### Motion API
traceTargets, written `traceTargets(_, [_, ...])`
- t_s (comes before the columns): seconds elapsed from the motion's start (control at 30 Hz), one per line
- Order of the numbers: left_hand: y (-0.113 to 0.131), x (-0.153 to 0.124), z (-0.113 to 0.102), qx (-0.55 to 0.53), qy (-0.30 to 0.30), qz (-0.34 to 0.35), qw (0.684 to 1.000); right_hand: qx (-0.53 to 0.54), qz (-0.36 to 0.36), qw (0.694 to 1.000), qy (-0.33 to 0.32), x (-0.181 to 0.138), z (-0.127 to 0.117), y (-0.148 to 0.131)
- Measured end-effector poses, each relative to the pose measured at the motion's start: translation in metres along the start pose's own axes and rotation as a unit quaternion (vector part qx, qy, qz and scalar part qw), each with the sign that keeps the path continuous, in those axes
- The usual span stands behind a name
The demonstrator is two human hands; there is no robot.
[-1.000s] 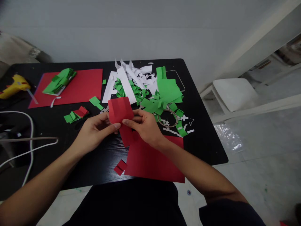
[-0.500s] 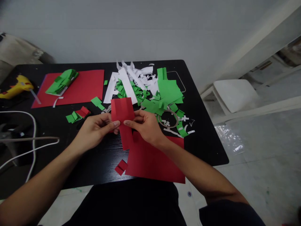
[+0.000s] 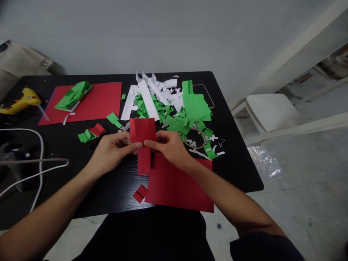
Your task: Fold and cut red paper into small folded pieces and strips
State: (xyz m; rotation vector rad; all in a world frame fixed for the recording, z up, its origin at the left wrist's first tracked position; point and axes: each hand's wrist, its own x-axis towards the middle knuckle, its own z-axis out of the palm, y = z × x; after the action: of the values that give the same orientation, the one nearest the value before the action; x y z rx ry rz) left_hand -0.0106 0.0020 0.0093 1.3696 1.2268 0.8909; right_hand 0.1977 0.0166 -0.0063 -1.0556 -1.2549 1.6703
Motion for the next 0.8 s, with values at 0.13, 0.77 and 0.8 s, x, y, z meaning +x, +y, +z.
traceTargets(0.13, [0.0013, 0.002, -0.0019, 0.007, 0.014, -0.004, 1.0, -0.002, -0.014, 1.0, 0.02, 0.0002, 0.0024, -0.0005])
traceTargets(0.77, [-0.0011, 0.0048, -0.0025, 0.0, 0.095, 0.035, 0.995, -0.107, -0.015, 0.994, -0.005, -0.0027, 0.0016, -0.0007])
traceTargets(0.8, [-0.0016, 0.0052, -0.0038, 0.011, 0.114, 0.045, 0.992, -0.104, -0.012, 0.994, -0.009, -0.0026, 0.0017, -0.0008])
